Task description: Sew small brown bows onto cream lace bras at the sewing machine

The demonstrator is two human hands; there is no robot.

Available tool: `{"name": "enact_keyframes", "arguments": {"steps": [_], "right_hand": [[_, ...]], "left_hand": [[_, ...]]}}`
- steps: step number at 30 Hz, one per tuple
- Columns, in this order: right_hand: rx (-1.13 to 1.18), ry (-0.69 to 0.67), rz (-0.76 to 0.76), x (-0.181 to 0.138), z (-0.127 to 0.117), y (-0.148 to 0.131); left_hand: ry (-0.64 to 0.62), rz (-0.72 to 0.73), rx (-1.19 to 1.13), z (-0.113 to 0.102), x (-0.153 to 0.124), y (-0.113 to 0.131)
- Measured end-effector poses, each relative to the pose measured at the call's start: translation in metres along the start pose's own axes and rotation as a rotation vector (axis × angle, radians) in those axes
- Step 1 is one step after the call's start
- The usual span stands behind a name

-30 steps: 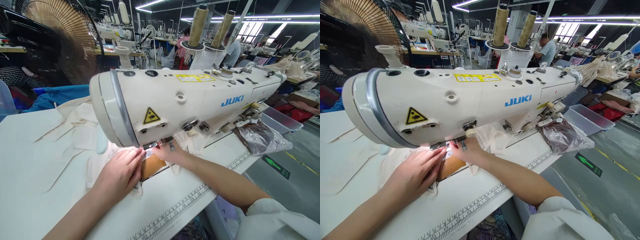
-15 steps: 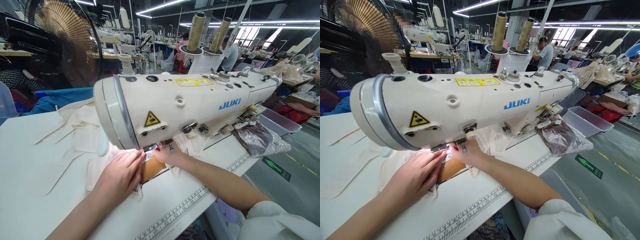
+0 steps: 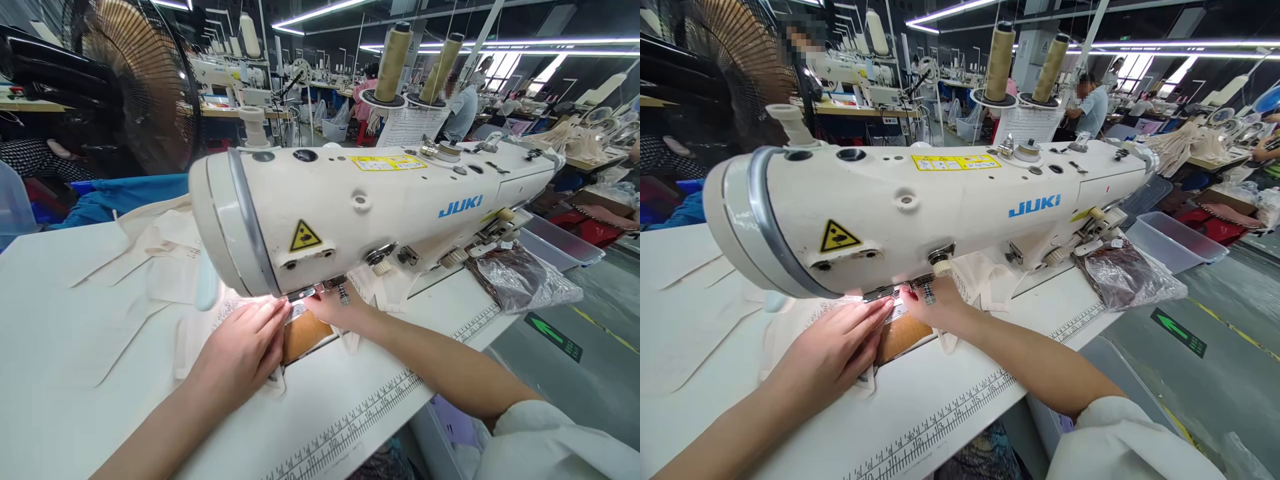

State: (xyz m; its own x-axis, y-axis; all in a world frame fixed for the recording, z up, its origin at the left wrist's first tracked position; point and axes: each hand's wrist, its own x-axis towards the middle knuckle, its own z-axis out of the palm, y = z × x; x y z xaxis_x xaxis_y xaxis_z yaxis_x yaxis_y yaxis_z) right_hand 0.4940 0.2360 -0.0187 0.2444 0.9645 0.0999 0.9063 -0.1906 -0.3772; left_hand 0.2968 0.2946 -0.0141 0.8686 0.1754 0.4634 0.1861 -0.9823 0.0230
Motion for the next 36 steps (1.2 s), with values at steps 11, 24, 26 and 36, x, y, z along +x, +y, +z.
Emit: {"name": "enact_keyframes", "arguments": {"steps": [11, 24, 26, 36], "right_hand": [[-0.006, 0.059, -0.074, 0.0019, -0.0041, 0.0018], [-0.004, 0.002, 0.065, 0.0023, -0.0020, -0.0001], [0.013, -0.001, 0.073, 0.0024, -0.0023, 0.0002], [0.016, 0.012, 0.026, 0.0022, -0.0040, 0.0013]], "left_hand": [[0.003, 0.031, 0.046, -0.0025, 0.0033, 0.0016], [-0.036, 0.021, 0.046, -0.0025, 0.0030, 0.0026], [-0.035, 0.017, 0.056, -0.0028, 0.0029, 0.0026], [-0.026, 0.020, 0.057, -0.0017, 0.0023, 0.0027]]}}
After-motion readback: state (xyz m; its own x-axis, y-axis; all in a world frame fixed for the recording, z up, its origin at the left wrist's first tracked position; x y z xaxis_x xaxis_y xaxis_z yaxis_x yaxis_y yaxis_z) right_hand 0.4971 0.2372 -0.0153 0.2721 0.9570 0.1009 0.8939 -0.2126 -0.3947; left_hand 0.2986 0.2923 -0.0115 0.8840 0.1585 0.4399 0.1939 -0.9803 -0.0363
